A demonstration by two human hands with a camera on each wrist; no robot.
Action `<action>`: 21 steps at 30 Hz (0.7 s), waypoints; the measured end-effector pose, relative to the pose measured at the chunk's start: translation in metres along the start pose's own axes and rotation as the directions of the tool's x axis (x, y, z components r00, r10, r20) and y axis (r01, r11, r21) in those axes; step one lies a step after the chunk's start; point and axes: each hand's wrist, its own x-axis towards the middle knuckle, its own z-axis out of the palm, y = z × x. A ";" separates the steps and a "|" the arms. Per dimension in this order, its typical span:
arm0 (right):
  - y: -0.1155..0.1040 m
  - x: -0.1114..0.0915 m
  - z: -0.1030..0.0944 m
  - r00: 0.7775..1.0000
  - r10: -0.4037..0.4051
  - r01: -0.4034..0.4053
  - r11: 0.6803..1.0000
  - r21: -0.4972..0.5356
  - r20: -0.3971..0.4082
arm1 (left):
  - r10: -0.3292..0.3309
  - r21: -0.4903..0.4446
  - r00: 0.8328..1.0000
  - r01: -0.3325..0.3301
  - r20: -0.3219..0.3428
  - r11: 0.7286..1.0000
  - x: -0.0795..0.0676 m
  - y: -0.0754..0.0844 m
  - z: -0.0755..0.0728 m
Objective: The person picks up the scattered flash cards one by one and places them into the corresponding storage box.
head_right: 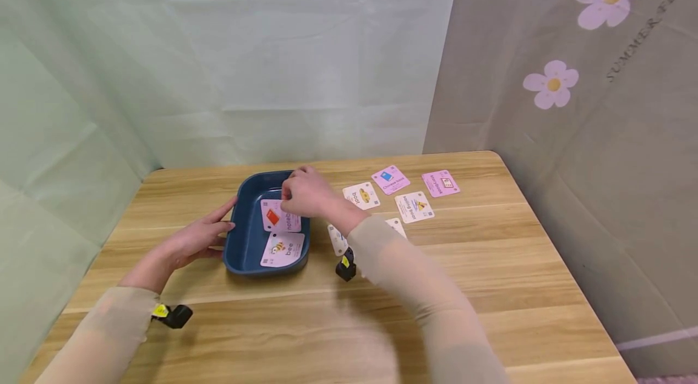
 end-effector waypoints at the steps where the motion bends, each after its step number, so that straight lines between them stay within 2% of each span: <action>1: -0.001 0.000 0.001 1.000 -0.009 0.009 1.000 -0.008 0.009 | 0.001 0.000 1.000 -0.001 0.001 1.000 0.000 0.000 0.000; 10: -0.003 0.004 0.010 0.997 -0.058 0.060 0.997 -0.053 0.043 | 0.002 0.004 1.000 -0.002 0.006 1.000 0.001 0.000 0.000; 21: -0.004 0.005 0.016 0.995 -0.074 0.081 0.992 -0.095 0.073 | 0.004 0.004 1.000 -0.004 0.010 1.000 0.000 0.000 0.000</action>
